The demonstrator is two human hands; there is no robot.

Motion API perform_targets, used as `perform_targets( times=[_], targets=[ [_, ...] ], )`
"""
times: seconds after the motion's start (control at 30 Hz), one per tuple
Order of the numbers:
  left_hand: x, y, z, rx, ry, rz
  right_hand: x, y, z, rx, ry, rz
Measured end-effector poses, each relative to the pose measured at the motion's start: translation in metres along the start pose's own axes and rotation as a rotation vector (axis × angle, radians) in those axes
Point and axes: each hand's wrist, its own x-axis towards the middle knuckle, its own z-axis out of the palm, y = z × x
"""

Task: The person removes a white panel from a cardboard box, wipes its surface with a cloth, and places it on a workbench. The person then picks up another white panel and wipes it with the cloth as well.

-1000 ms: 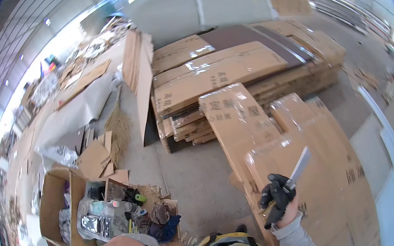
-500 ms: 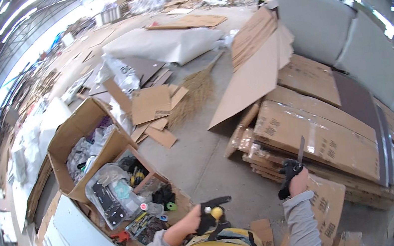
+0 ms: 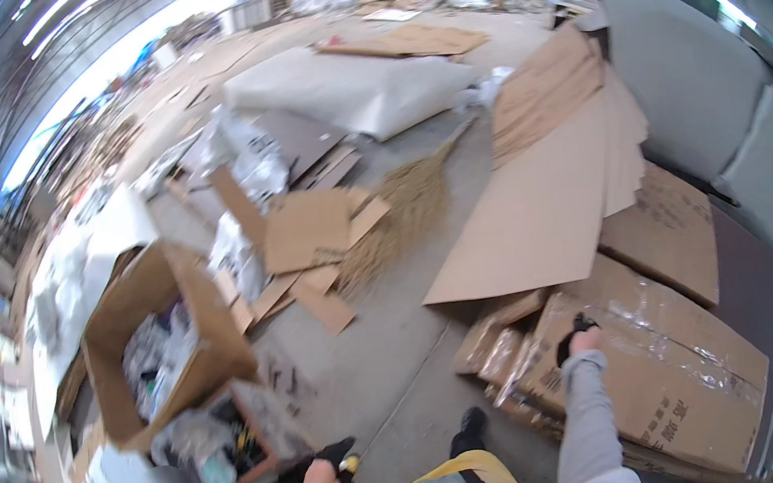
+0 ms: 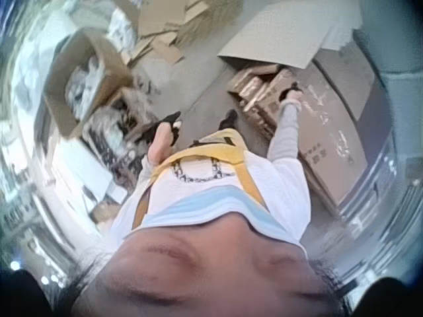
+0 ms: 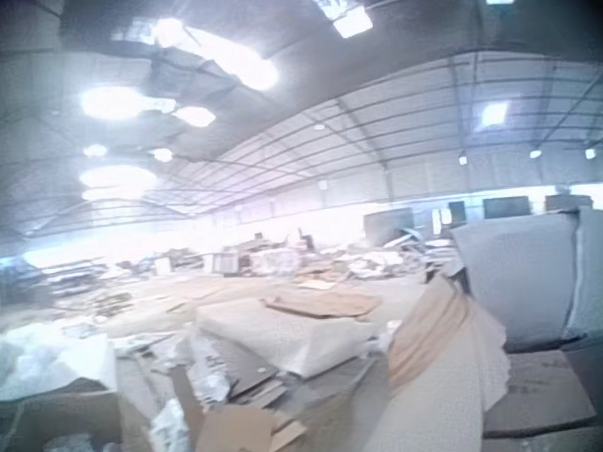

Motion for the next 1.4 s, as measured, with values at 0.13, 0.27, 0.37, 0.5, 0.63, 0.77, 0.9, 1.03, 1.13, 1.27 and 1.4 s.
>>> perform_targets(
  times=[0.13, 0.27, 0.37, 0.5, 0.63, 0.77, 0.9, 1.03, 1.13, 1.27, 1.4],
  targets=[
    [0.072, 0.046, 0.001, -0.021, -0.113, -0.061, 0.047, -0.053, 0.042, -0.089, 0.021, 0.12],
    [0.157, 0.088, 0.014, -0.052, -0.194, 0.052, 0.091, -0.053, 0.065, -0.113, 0.061, -0.005],
    [0.209, 0.065, 0.031, -0.076, -0.263, 0.094, 0.087, -0.093, 0.061, -0.109, 0.114, 0.077],
    [0.282, 0.107, 0.012, -0.1, -0.395, 0.186, 0.093, -0.127, 0.027, -0.25, 0.29, 0.181],
    [0.375, 0.098, 0.019, -0.03, -0.511, 0.509, 0.114, -0.082, 0.036, 0.32, 0.112, 0.408],
    [0.436, 0.128, 0.017, 0.039, -0.625, 0.65, 0.114, -0.096, 0.061, -0.029, 0.107, 0.144],
    [0.48, 0.152, 0.011, -0.069, -0.738, 0.745, 0.069, -0.189, 0.042, -0.024, 0.087, 0.0],
    [0.52, 0.15, 0.034, -0.172, -0.862, 0.638, -0.016, -0.25, -0.019, -0.119, 0.124, -0.003],
    [0.529, 0.193, 0.073, -0.306, -0.809, 1.004, -0.105, -0.234, -0.069, -0.081, 0.104, -0.051],
    [0.516, 0.284, 0.107, -0.254, -0.642, 1.307, -0.225, -0.275, -0.12, 0.29, -0.007, 0.317],
    [0.483, 0.373, 0.144, -0.09, -0.545, 1.639, -0.305, -0.247, -0.125, 0.018, 0.055, 0.083]
  ],
)
